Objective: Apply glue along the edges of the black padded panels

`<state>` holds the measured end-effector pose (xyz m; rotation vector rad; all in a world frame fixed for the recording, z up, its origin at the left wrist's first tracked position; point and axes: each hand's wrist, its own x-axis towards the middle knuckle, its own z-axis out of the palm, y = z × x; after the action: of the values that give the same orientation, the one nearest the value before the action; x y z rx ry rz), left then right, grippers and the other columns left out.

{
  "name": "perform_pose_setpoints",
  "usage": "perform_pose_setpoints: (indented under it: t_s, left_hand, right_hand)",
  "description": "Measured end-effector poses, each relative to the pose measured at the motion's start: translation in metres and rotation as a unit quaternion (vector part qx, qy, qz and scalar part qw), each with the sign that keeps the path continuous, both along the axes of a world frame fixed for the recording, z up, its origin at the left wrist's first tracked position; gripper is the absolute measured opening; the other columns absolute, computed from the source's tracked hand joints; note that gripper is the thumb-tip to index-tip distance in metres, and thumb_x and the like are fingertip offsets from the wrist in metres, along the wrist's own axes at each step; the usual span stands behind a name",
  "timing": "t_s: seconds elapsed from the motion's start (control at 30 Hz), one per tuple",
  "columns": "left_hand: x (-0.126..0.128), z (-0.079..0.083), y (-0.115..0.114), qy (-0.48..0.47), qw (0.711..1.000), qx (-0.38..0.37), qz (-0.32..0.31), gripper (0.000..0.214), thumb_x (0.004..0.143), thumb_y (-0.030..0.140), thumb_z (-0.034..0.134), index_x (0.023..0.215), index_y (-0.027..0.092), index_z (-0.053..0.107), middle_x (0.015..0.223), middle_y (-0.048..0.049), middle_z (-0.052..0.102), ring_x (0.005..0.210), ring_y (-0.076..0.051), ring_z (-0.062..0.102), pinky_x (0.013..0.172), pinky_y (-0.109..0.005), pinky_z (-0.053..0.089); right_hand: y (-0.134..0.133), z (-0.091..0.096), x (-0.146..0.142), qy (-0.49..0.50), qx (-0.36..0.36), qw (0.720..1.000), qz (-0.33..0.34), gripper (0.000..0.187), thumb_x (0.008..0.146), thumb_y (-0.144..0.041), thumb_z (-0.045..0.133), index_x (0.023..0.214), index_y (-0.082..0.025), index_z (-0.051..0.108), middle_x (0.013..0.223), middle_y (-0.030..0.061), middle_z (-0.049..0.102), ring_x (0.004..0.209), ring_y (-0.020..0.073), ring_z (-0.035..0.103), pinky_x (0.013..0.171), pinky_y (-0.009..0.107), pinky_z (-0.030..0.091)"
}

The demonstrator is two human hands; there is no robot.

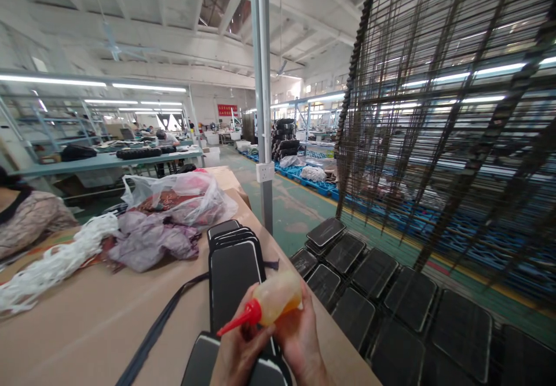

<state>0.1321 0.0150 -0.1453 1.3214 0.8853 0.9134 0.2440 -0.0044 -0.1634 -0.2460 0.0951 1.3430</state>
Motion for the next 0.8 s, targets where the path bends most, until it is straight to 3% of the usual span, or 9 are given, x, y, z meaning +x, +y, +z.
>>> perform_pose_setpoints:
  t_s: [0.13,0.33,0.53,0.63,0.8]
  left_hand:
    - [-0.001,0.002,0.001,0.013,1.000,0.001,-0.005,0.056,0.059,0.045,0.076,0.107,0.017,0.067,0.078,-0.0027,0.065,0.080,-0.022,0.058,0.078,-0.031,0.047]
    - [0.010,-0.010,-0.004,0.041,0.994,0.016,0.095,0.039,0.058,0.048,0.075,0.073,0.013,0.068,0.051,0.0053,0.044,0.050,-0.011,0.039,0.049,-0.022,0.034]
    - [0.015,-0.011,-0.007,0.010,0.996,0.025,0.085,0.047,0.058,0.041,0.076,0.097,0.015,0.070,0.061,0.0016,0.057,0.055,-0.013,0.048,0.057,-0.024,0.044]
    - [0.009,-0.010,-0.004,0.016,0.999,0.024,0.038,0.060,0.059,0.042,0.077,0.113,0.018,0.065,0.081,-0.0031,0.067,0.062,-0.016,0.056,0.063,-0.025,0.049]
    - [0.001,-0.008,0.003,0.003,1.000,0.007,0.001,0.073,0.056,0.042,0.079,0.123,0.020,0.059,0.106,-0.0073,0.068,0.081,-0.021,0.063,0.077,-0.029,0.051]
  right_hand:
    - [-0.002,-0.001,0.001,-0.009,0.000,1.000,-0.001,0.045,0.062,-0.041,0.083,0.091,-0.010,0.068,0.087,0.0109,0.071,0.079,0.0244,0.065,0.074,0.034,0.051]
    - [-0.003,0.009,0.001,-0.038,0.019,0.999,0.001,0.058,0.059,-0.049,0.084,0.097,-0.009,0.066,0.096,0.0144,0.069,0.088,0.0269,0.064,0.078,0.037,0.050]
    - [0.001,0.002,-0.001,-0.046,-0.023,0.999,-0.016,0.046,0.057,-0.038,0.086,0.088,-0.010,0.066,0.085,0.0116,0.070,0.075,0.0236,0.065,0.073,0.034,0.051]
    - [-0.001,-0.001,0.002,-0.046,-0.025,0.998,-0.020,0.043,0.060,-0.034,0.083,0.091,-0.011,0.065,0.088,0.0111,0.070,0.077,0.0235,0.065,0.072,0.034,0.051]
    - [-0.001,-0.003,-0.001,-0.043,-0.033,0.998,-0.028,0.046,0.060,-0.033,0.082,0.096,-0.010,0.064,0.091,0.0119,0.070,0.080,0.0246,0.065,0.073,0.035,0.052]
